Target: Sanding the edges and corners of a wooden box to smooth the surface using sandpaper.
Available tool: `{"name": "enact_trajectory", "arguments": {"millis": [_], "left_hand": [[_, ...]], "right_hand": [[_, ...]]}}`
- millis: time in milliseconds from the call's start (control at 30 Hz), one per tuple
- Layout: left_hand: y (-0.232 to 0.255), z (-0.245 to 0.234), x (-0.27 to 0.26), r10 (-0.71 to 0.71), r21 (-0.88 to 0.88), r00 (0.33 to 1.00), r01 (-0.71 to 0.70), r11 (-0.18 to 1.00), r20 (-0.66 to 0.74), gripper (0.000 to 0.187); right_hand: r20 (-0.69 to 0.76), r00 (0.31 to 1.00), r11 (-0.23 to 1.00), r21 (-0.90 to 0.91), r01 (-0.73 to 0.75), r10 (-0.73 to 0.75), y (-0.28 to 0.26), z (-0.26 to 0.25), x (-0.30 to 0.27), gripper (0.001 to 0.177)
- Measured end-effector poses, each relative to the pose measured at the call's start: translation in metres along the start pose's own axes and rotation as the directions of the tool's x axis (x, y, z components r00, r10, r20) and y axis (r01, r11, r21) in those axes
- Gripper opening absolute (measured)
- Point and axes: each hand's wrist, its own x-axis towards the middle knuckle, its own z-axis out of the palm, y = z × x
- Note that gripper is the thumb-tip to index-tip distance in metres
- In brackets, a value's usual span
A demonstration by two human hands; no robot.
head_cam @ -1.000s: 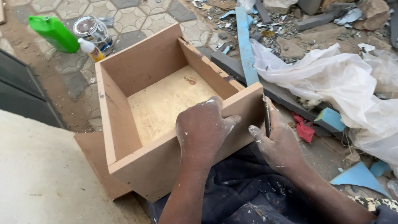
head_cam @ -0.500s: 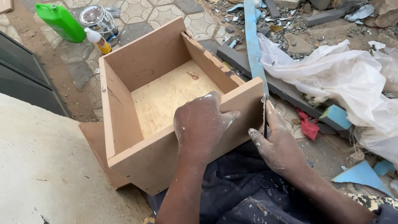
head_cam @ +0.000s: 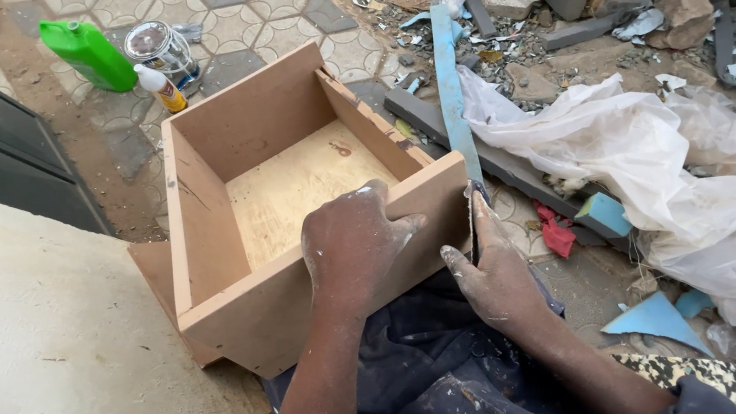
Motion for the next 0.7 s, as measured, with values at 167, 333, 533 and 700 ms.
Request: {"name": "enact_trajectory", "arguments": {"millis": [167,333,533,700], "left_hand": [[-0.003,0.006,0.000,-0.016,-0.001,1.000,0.016,1.000,0.015,0.040],[-0.001,0.009,0.001,-0.007,0.000,1.000,0.007,1.000,0.016,0.041],[-0.001,0.008,0.002,-0.028,0.041,1.000,0.028,0.999,0.010,0.044],[0.002,0.008,0.000,-0.042,0.010,0.999,0.042,0.999,0.009,0.042]], "right_hand": [[0.043,0.998,0.999,0.023,-0.036,0.035,-0.004,0.005,-0.001,0.091],[0.027,1.000,0.994,0.106,-0.005,0.002,-0.035,-0.001,0.005,0.091],[-0.097,0.972,0.976,0.033,0.217,-0.213,-0.052,-0.005,0.005,0.077],[0.040,0.998,0.999,-0.003,-0.051,0.051,0.007,0.020,0.012,0.087]]}}
